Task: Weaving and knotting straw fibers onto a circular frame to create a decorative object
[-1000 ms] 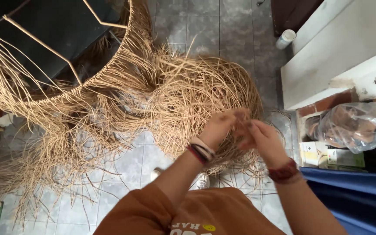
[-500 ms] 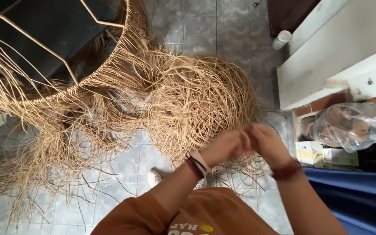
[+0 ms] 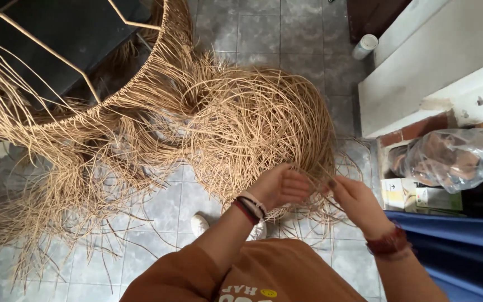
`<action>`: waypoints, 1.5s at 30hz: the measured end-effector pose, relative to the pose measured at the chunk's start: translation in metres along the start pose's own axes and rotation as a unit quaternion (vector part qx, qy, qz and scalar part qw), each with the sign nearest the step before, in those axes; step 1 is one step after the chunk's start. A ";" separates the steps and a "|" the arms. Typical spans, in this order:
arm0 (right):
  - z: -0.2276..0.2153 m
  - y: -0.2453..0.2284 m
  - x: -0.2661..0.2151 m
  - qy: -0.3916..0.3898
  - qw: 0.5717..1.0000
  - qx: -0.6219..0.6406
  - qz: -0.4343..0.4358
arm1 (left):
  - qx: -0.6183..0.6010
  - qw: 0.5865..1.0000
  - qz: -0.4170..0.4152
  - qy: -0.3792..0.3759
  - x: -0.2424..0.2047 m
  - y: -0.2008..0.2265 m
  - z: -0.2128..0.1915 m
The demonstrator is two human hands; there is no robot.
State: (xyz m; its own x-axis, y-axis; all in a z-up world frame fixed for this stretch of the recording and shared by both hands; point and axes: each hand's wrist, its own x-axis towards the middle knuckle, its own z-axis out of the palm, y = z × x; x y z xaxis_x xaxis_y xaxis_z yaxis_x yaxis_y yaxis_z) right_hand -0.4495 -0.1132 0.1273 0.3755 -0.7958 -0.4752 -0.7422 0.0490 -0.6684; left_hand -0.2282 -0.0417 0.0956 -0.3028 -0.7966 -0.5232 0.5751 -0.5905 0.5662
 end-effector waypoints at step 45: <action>0.050 -0.067 0.086 -0.138 0.866 0.479 0.027 | 0.278 0.886 0.349 0.129 -0.001 -0.009 0.003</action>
State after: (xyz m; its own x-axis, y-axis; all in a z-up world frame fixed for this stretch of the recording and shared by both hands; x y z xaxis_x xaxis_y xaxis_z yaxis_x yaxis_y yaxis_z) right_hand -0.3392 -0.1548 0.1025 0.5711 -0.6085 -0.5510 -0.0108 0.6655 -0.7463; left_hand -0.2352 -0.0358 0.0926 0.2042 -0.9789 -0.0095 0.0690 0.0047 0.9976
